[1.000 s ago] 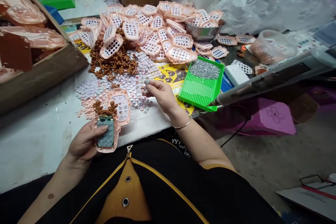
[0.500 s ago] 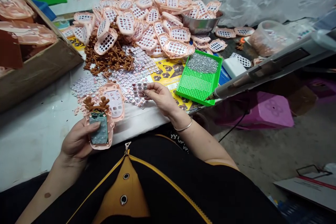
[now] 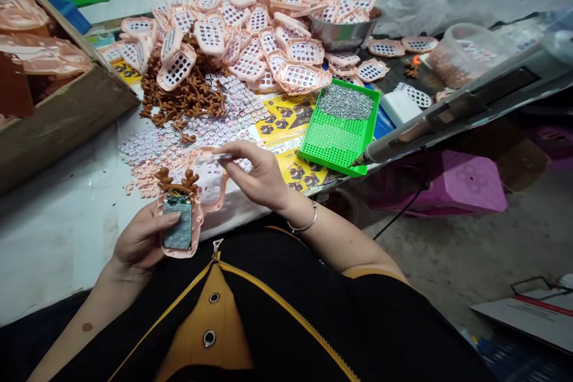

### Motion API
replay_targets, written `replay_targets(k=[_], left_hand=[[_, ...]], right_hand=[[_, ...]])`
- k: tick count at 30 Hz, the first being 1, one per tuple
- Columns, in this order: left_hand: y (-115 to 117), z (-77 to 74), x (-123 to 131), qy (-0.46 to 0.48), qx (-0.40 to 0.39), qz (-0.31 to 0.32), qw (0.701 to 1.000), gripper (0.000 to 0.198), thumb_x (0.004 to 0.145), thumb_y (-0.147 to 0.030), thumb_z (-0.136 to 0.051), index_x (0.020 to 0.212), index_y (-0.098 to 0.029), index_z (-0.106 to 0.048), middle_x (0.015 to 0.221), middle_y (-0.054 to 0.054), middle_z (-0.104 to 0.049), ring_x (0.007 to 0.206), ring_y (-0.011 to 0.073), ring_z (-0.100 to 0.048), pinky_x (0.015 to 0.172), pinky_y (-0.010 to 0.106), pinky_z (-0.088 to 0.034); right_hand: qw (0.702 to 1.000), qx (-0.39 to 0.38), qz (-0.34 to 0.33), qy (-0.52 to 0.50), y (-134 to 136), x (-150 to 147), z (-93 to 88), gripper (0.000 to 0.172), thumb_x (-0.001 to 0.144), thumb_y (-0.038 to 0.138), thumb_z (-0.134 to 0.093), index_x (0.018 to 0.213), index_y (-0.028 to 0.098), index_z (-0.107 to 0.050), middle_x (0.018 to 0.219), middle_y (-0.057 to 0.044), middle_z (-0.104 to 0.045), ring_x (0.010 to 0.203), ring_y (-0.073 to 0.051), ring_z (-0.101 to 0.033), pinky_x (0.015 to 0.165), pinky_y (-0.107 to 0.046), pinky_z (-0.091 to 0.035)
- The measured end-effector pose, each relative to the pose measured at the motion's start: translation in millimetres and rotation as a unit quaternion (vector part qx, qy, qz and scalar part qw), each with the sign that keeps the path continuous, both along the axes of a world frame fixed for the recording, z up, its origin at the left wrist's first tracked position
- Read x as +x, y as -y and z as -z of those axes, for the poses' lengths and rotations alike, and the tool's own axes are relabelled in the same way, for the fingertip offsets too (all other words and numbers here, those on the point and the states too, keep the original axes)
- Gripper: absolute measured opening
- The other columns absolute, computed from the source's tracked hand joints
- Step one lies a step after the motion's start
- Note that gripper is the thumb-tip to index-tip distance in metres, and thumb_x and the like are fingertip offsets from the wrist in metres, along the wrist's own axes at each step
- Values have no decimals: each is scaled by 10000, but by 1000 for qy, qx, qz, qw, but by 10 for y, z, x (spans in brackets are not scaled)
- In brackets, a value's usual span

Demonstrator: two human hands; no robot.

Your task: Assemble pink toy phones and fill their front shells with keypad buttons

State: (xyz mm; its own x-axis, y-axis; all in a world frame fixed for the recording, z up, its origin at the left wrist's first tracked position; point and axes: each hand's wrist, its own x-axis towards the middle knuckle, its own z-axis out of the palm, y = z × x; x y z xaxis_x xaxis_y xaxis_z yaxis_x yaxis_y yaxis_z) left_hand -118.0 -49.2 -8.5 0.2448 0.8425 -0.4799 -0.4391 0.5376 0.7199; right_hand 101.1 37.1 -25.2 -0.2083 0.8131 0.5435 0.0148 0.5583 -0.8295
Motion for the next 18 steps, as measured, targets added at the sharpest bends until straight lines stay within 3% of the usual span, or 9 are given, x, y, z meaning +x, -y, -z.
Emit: replay_targets(k=[2, 4, 8, 10, 12, 18], left_hand=[[10, 5, -14, 10, 7, 11, 1000, 314, 641, -229, -862, 889, -82, -738, 782, 130, -747, 621, 214, -699, 556, 294, -590], [18, 20, -41, 23, 17, 23, 999, 283, 660, -249, -845, 853, -85, -718, 732, 112, -730, 548, 202, -673, 504, 293, -571], [23, 53, -75, 47, 32, 32, 998, 260, 685, -266, -824, 816, -89, -686, 683, 96, -711, 499, 197, -646, 475, 304, -559], [18, 52, -66, 47, 29, 22, 998, 262, 683, -259, -827, 831, -88, -695, 682, 89, -707, 520, 195, -651, 494, 297, -559], [10, 36, -45, 41, 26, 14, 999, 273, 676, -251, -836, 856, -86, -714, 684, 83, -704, 542, 194, -654, 515, 289, -557], [-1, 1, -9, 25, 1, -23, 999, 280, 653, -241, -867, 872, -116, -744, 770, 84, -733, 639, 206, -674, 567, 286, -566]], right_hand=[[986, 143, 21, 79, 4, -45, 37, 160, 951, 153, -567, 1057, 204, -675, 1015, -53, -772, 962, -147, -734, 848, -309, -609], [953, 262, 47, 142, 1, -59, 100, 196, 962, 128, -541, 1097, 183, -672, 1029, -82, -779, 999, -172, -736, 834, -329, -615], [878, 401, 82, 249, 11, -38, 195, 203, 972, 127, -521, 1077, 159, -691, 1055, -88, -785, 1016, -193, -726, 865, -368, -616], [860, 410, 83, 292, 30, -28, 203, 223, 982, 132, -496, 1048, 176, -705, 1069, -69, -786, 1013, -185, -726, 880, -371, -616], [861, 387, 70, 323, 52, -25, 198, 256, 984, 134, -473, 1039, 203, -714, 1092, -62, -782, 1024, -183, -725, 887, -378, -615], [900, 283, -22, 332, 94, -36, 207, 304, 951, 137, -466, 1133, 201, -700, 1185, -116, -758, 1091, -227, -718, 950, -453, -598]])
